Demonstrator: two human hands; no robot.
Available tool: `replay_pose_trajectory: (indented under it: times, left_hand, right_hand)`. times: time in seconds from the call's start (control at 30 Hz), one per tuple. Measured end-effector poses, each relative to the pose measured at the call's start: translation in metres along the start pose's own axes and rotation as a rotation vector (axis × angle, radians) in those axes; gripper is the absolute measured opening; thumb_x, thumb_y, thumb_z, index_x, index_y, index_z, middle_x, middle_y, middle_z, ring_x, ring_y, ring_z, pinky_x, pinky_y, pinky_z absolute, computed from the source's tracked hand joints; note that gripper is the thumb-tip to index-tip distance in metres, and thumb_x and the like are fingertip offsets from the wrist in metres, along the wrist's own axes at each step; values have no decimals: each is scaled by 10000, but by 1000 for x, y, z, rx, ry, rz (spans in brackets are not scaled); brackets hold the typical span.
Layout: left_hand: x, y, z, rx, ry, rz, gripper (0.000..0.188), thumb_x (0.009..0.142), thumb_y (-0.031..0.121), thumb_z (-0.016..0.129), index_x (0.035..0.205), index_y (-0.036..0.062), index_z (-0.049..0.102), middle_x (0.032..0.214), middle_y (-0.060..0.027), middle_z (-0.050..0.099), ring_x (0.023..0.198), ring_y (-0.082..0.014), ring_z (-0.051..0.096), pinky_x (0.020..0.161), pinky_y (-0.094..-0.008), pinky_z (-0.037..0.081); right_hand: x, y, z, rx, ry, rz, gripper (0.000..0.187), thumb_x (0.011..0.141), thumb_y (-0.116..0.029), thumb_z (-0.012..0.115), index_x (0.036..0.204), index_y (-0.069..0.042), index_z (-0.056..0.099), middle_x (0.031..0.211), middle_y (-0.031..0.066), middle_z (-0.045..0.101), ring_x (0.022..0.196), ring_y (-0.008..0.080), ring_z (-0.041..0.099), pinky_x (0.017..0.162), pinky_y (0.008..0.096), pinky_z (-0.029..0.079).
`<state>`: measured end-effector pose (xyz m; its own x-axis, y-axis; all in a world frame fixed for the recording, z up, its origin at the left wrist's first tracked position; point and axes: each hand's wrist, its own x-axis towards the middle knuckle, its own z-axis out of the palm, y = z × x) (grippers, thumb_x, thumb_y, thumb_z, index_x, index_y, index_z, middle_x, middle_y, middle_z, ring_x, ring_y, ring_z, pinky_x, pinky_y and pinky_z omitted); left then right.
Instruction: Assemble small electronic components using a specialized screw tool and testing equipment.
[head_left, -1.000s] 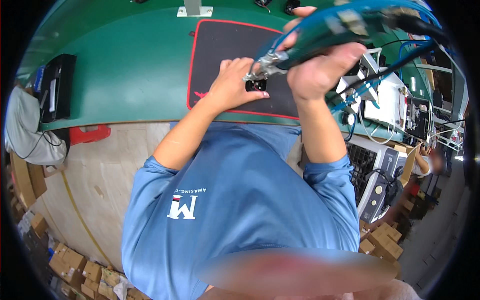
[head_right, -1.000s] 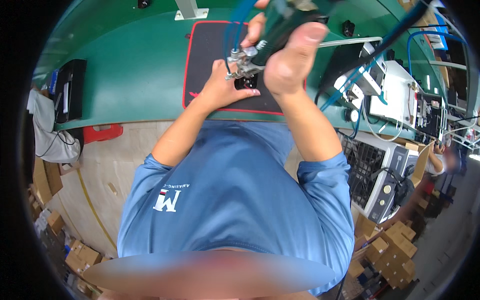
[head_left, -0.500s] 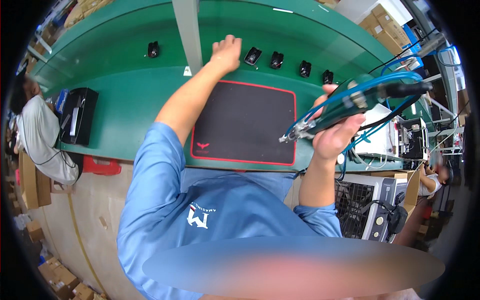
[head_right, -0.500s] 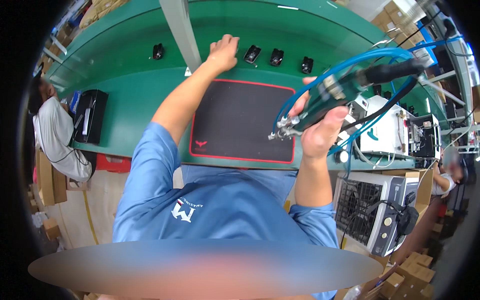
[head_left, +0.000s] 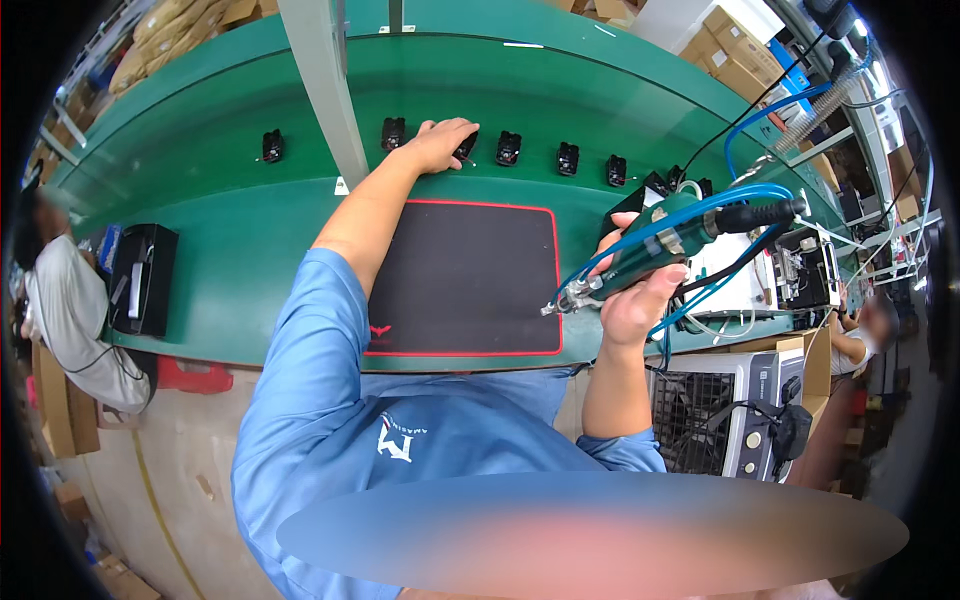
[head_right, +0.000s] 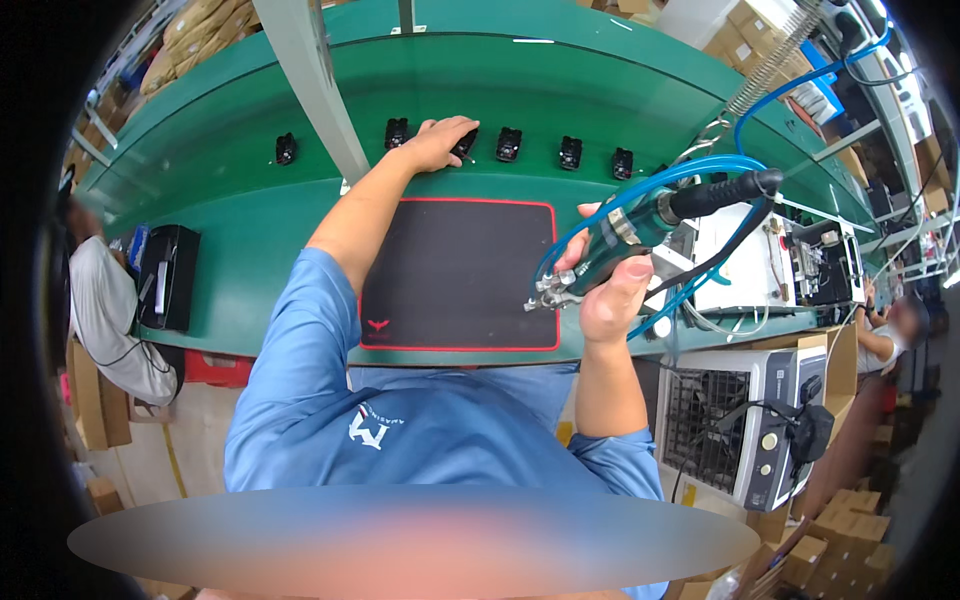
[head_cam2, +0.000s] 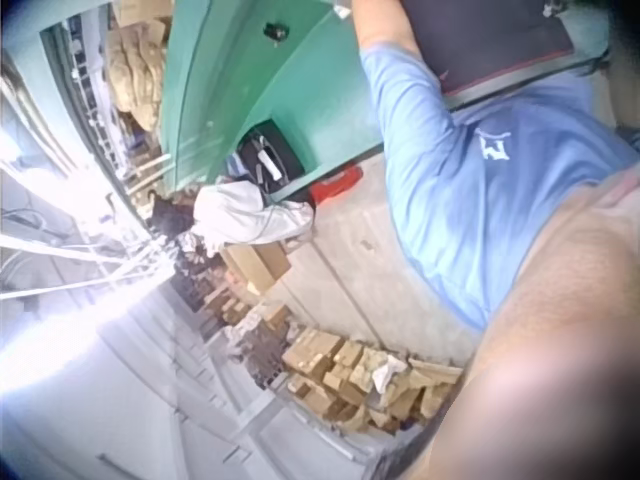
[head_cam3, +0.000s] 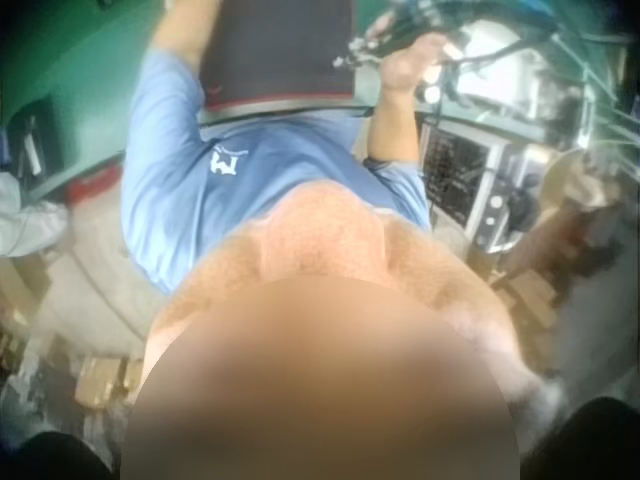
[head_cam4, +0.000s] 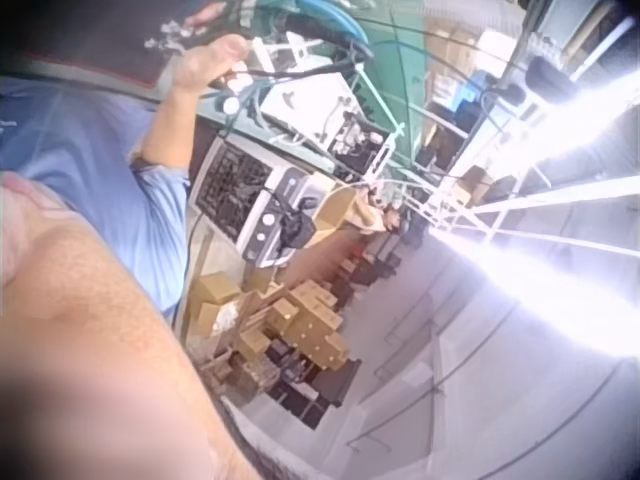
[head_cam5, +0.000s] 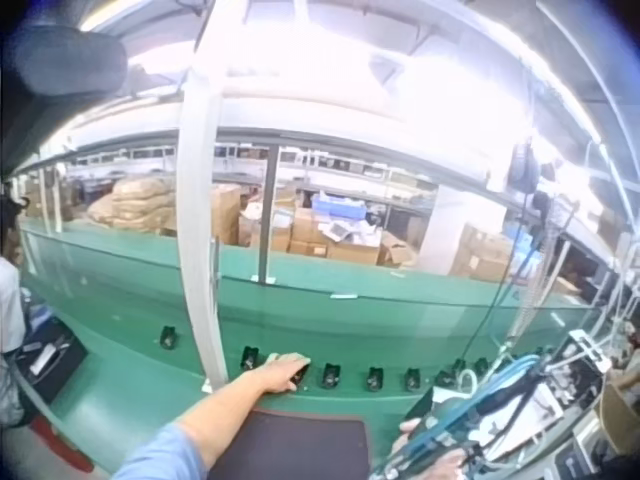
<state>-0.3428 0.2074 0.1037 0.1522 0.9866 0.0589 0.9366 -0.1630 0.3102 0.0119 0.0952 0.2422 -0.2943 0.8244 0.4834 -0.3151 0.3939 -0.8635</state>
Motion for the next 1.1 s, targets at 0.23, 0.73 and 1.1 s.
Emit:
replay_pose_trajectory:
  times: [0.23, 0.73, 1.1]
  left_hand:
    - [-98, 77, -2, -370, 222, -86, 852, 812, 284, 818, 1518, 82, 386, 1412, -140, 461, 1332, -350, 452, 1111, -470, 346]
    - [-208, 167, 52, -522, 414, 22, 806, 677, 335, 898, 1363, 74, 564, 1229, -83, 580, 1150, -281, 557, 987, -399, 358]
    - [-211, 170, 58, -524, 441, 16, 770, 688, 319, 890, 1350, 78, 580, 1224, -79, 590, 1144, -273, 556, 964, -386, 362]
  right_hand:
    - [-8, -3, 11, 43, 70, 35, 970, 901, -830, 363, 1228, 67, 530, 790, 99, 606, 680, 157, 603, 605, 292, 508]
    - [5, 14, 93, 305, -136, 78, 973, 813, -924, 252, 1013, -11, 519, 697, 103, 572, 600, 198, 604, 541, 317, 541]
    - [-4, 5, 93, 74, -61, 69, 1174, 789, -962, 240, 1173, 99, 567, 647, 134, 590, 528, 196, 554, 509, 326, 505]
